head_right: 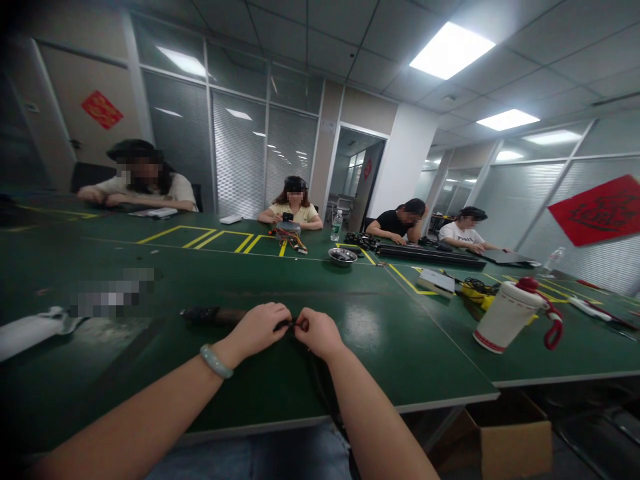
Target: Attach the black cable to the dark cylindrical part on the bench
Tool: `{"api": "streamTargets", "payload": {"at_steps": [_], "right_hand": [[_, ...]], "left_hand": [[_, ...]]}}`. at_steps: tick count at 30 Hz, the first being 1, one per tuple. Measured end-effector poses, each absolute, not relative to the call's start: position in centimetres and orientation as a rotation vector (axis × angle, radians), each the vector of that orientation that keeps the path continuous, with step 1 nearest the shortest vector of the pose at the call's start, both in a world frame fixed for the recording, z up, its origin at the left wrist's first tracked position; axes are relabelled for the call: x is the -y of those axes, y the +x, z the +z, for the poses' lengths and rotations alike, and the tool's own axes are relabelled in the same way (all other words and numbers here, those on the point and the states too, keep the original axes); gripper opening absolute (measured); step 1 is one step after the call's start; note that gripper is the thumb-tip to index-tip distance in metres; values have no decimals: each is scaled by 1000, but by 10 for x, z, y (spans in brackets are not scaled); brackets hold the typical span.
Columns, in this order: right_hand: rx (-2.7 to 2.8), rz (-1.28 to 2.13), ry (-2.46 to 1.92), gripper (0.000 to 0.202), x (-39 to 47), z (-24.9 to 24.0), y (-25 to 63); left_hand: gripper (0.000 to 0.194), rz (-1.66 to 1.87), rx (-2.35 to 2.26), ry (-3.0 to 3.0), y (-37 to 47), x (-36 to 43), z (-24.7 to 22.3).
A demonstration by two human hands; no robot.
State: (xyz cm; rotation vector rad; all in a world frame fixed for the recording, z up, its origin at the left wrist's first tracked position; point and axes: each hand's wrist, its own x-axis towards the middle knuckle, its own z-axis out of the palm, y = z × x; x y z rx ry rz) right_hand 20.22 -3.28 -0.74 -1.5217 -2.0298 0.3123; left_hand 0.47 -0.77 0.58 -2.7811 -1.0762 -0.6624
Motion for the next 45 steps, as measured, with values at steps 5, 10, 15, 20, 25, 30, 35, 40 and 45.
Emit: {"api": "streamTargets", "payload": {"at_steps": [5, 10, 15, 20, 25, 30, 35, 40, 45], "right_hand": [[1998, 295, -1554, 5, 30, -12, 203], [2005, 295, -1582, 4, 28, -13, 203], [2020, 307, -1566, 5, 28, -13, 204], [2008, 364, -1523, 5, 27, -14, 204], [1987, 408, -1527, 5, 26, -15, 205], [1985, 392, -1527, 5, 25, -17, 205], [1974, 416, -1556, 5, 24, -17, 205], [1952, 450, -1554, 6, 25, -16, 205], [1939, 467, -1541, 6, 25, -17, 205]], "left_hand": [[6, -676, 1107, -2771, 10, 8, 5], [7, -642, 1095, -2752, 11, 8, 6], [10, -599, 1090, -2747, 11, 5, 5], [8, -642, 1114, -2803, 9, 2, 2], [8, -716, 1092, -2857, 7, 1, 1], [8, -763, 1068, -2873, 7, 2, 2], [11, -740, 1103, -2840, 9, 3, 1], [13, -764, 1173, -2786, 10, 4, 2], [9, -784, 1203, -2804, 9, 4, 1]]}}
